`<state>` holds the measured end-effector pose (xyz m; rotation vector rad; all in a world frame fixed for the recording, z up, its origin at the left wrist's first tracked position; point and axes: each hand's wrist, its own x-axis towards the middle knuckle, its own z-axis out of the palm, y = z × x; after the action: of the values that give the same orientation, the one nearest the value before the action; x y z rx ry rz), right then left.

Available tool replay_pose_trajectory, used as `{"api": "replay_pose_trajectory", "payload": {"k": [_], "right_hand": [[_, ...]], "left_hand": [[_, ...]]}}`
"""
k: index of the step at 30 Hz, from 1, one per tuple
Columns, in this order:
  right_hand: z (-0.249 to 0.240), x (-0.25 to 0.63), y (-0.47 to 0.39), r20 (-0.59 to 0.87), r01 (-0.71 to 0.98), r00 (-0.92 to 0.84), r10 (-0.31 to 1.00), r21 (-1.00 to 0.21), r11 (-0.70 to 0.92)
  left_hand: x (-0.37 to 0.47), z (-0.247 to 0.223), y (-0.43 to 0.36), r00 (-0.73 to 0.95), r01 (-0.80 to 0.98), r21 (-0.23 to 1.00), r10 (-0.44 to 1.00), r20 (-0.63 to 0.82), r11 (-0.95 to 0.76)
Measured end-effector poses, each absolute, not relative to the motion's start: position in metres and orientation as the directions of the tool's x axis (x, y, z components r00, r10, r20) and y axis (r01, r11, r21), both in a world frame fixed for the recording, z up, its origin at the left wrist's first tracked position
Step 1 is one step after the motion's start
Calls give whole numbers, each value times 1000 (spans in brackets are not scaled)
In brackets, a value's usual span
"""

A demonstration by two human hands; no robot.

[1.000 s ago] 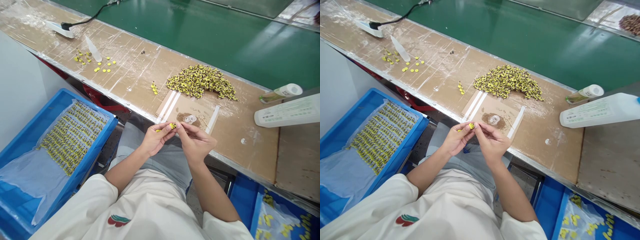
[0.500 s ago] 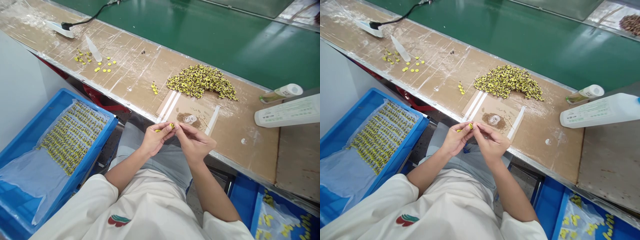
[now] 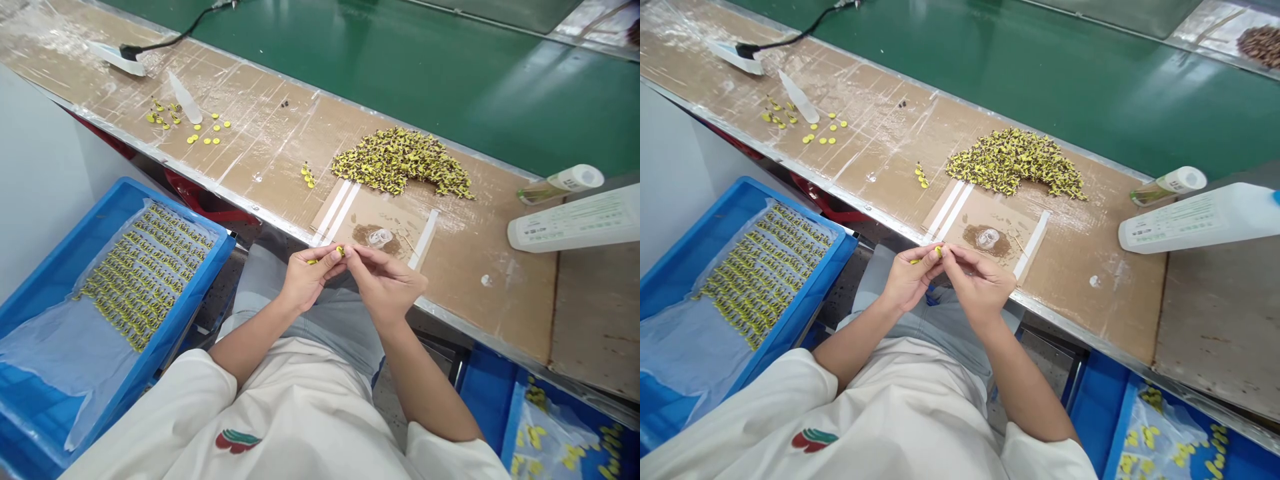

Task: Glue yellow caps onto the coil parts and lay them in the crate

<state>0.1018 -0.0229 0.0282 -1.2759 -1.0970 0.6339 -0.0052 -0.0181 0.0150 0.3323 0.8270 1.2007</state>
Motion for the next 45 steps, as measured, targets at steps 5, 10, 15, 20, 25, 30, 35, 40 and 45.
{"api": "replay_pose_trajectory", "payload": {"k": [5, 10, 15, 20, 25, 30, 35, 40, 45], "right_hand": [[30, 105, -21, 360, 311, 330, 873, -914, 259], [30, 105, -21, 336, 334, 344, 877, -917, 220], [29, 102, -19, 272, 218, 387, 881, -955, 199], [26, 100, -15, 211, 165, 377, 902, -973, 159], [23, 96, -11, 190, 170, 374, 908, -976, 135], [20, 91, -5, 159, 127, 329, 931, -984, 124], [19, 81, -1, 151, 87, 313, 938, -988, 130], [24, 67, 4, 137, 57, 300, 944, -990, 126], [32, 55, 11, 85, 49, 234, 969, -996, 75]], "left_hand": [[-4, 19, -21, 49, -675, 672, 928, -370, 304], [-4, 26, -27, 29, -614, 748, 953, -301, 254], [-4, 27, -28, 21, -594, 769, 960, -278, 236], [-5, 23, -23, 22, -643, 723, 950, -311, 252], [-7, 22, -20, -30, -675, 707, 950, -310, 209], [-12, 21, -20, -68, -666, 723, 951, -302, 182], [-22, 22, -18, -71, -682, 715, 958, -279, 157], [-34, 23, -16, -87, -687, 715, 963, -255, 128], [-51, 24, -12, -93, -678, 725, 965, -247, 120]]}}
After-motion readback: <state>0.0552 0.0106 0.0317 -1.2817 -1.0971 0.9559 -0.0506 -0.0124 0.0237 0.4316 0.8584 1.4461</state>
